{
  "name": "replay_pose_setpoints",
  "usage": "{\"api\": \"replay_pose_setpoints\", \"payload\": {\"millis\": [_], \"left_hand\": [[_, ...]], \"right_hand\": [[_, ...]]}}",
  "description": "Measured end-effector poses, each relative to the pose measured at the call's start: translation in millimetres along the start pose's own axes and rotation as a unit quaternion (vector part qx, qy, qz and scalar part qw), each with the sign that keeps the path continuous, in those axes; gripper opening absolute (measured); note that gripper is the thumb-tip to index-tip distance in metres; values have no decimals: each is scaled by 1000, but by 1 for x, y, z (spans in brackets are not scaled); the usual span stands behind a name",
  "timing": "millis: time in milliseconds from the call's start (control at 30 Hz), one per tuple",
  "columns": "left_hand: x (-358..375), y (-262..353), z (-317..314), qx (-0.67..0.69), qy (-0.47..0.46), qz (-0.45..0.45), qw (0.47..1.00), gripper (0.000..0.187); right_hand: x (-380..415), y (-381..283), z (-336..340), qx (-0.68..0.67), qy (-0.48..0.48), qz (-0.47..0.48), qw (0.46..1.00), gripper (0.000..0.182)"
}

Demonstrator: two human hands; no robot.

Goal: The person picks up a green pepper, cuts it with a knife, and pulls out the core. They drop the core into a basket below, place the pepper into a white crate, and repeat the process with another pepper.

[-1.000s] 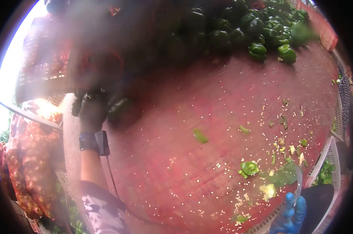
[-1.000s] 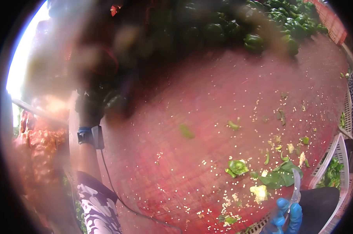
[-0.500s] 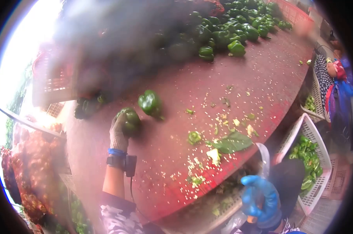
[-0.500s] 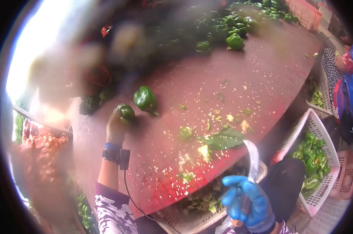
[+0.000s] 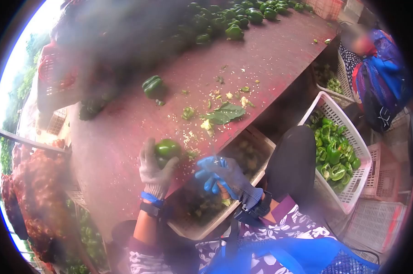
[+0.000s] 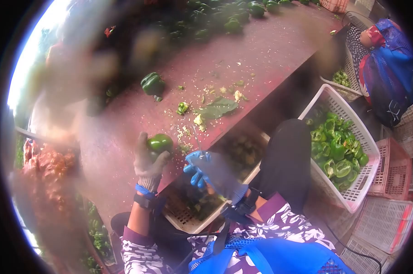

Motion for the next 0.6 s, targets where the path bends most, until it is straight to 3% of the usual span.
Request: {"api": "replay_pose_setpoints", "payload": {"millis": [67,133,300,400,467,600], "left_hand": [[3,10,-4,-163,66,-236,956,64],[9,19,5,-128,29,-250,959,61],[26,8,12,29,-82,-224,971,54],[37,12,10,39,-68,-196,978,57],[50,19,9,69,-41,-109,991,62],[53,34,13,94,-26,-57,994,72]], "right_hand": [[-2,8,-4,2,14,4,1000,33],[-4,13,-5,53,22,0,998,31],[-16,28,-9,163,23,18,986,25],[-17,23,-14,256,23,37,966,21],[-16,25,-13,300,25,36,953,19],[-15,35,-9,335,6,50,941,17]]}}
Point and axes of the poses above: each hand's wrist, its own x-axis away from the middle knuckle, its own z-axis out of the back of the hand, y = z × x, the point moved 3 cm from there along -x, towards the middle knuckle, and after that the axes turned 9 degrees about z, right-handed, at the moved point
